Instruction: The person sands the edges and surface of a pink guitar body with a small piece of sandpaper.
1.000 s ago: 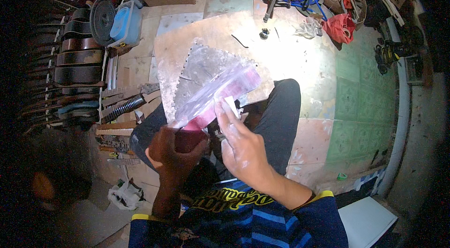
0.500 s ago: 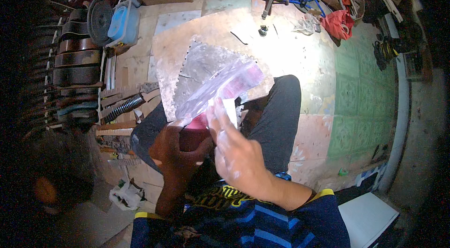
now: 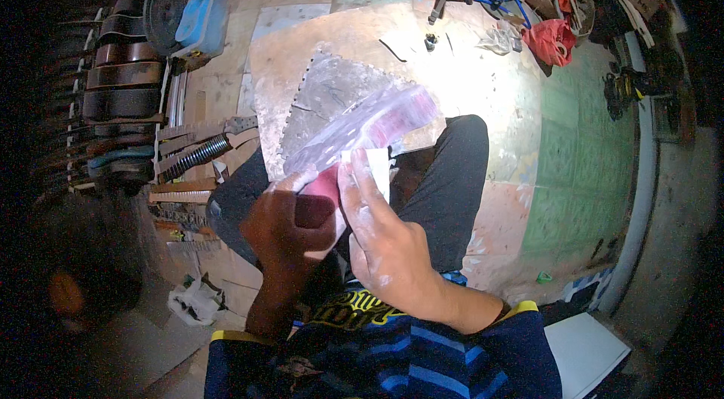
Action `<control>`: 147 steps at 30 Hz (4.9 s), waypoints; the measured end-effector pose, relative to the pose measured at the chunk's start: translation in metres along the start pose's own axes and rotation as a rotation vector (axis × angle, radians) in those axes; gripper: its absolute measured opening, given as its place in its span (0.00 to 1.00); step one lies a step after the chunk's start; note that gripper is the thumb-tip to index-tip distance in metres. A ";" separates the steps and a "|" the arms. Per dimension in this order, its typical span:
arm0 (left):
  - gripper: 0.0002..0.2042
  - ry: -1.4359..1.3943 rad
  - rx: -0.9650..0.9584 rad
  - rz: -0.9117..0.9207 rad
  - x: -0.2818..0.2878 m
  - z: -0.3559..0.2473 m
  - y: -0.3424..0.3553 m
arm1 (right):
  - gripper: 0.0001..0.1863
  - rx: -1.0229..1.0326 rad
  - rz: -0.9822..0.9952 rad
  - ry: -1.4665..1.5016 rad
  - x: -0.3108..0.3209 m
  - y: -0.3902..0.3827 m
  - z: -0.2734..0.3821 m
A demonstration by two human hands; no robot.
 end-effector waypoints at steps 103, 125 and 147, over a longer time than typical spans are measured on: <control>0.29 0.205 -0.074 0.152 -0.008 -0.038 0.022 | 0.37 0.084 -0.007 0.053 -0.010 0.014 -0.064; 0.29 0.173 -0.107 0.185 -0.005 -0.037 0.024 | 0.30 0.085 -0.172 0.101 -0.012 0.019 -0.071; 0.30 0.202 -0.056 0.170 -0.005 -0.036 0.032 | 0.32 -0.074 0.000 0.343 -0.014 0.034 -0.066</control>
Point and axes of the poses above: each hand's wrist, its own y-axis towards the middle knuckle, its own x-axis out of the back of the hand, z = x × y, the point moved 5 cm from there along y, towards the middle knuckle, and after that the axes turned 12 degrees about -z, right-handed, at the moved point
